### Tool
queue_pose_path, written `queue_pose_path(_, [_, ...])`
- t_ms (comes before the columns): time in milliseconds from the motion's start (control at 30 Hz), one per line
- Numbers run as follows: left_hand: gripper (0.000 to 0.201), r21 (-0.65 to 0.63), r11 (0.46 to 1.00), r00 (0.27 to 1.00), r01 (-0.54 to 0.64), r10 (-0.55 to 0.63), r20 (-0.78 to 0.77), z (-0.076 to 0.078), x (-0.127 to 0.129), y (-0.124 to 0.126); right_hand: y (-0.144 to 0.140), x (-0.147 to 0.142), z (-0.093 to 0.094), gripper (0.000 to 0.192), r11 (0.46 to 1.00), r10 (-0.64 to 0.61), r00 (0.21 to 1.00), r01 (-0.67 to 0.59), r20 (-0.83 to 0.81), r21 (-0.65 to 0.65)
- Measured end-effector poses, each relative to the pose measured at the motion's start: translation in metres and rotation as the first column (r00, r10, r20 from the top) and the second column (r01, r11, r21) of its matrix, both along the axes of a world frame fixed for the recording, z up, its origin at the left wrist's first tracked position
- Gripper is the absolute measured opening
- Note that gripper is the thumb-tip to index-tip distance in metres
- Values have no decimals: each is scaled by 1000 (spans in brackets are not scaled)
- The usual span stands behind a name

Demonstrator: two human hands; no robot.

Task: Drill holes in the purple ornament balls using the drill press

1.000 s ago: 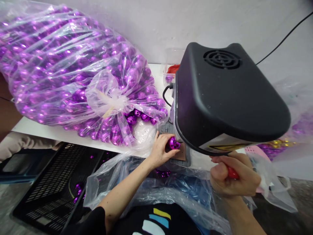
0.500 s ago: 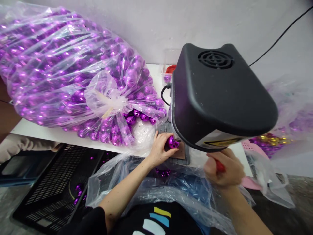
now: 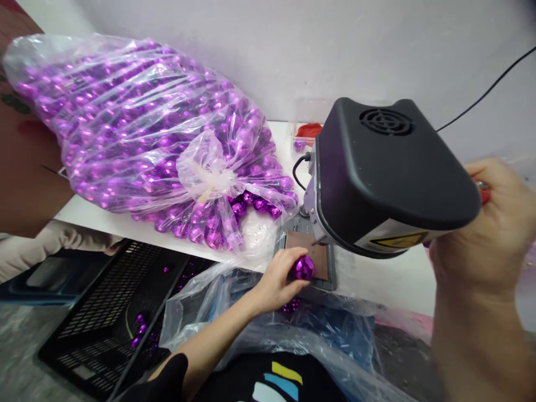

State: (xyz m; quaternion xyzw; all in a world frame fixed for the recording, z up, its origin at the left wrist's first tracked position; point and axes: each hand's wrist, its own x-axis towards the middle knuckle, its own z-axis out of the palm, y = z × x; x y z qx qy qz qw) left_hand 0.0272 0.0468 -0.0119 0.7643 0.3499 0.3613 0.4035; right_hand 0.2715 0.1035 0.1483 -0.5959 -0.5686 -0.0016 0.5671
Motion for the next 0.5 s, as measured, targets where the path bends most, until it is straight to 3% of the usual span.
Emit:
queue_pose_path(167, [81,2,986,956,169,-164,-242,14,-23,-47,3,1,1,23,999,45,997,-43,-67,34])
queue_pose_path(267, [84,57,981,935,183,-156,-318,13,-27,-46,4,0,2,25,998,58,995,-55,-82,41])
queue_pose_path(333, [71,113,985,955,128,-92,-281,13,-29,-23,4,0,3,26,998,52,995,-50,-81,25])
queue_pose_path(400, [42,209,977,973,-27,74,-220,15,-31,15,4,1,2,25,999,49,996,-49,-79,9])
queue_pose_path(467, [27,289,922,913,-257,330,-241,18,-31,60,3,2,2,26,999,38,997,-38,-63,-4])
queue_pose_path(500, [25,295,881,843,-369,451,-292,20,-30,82,3,2,2,27,1000,28,999,-28,-44,-12])
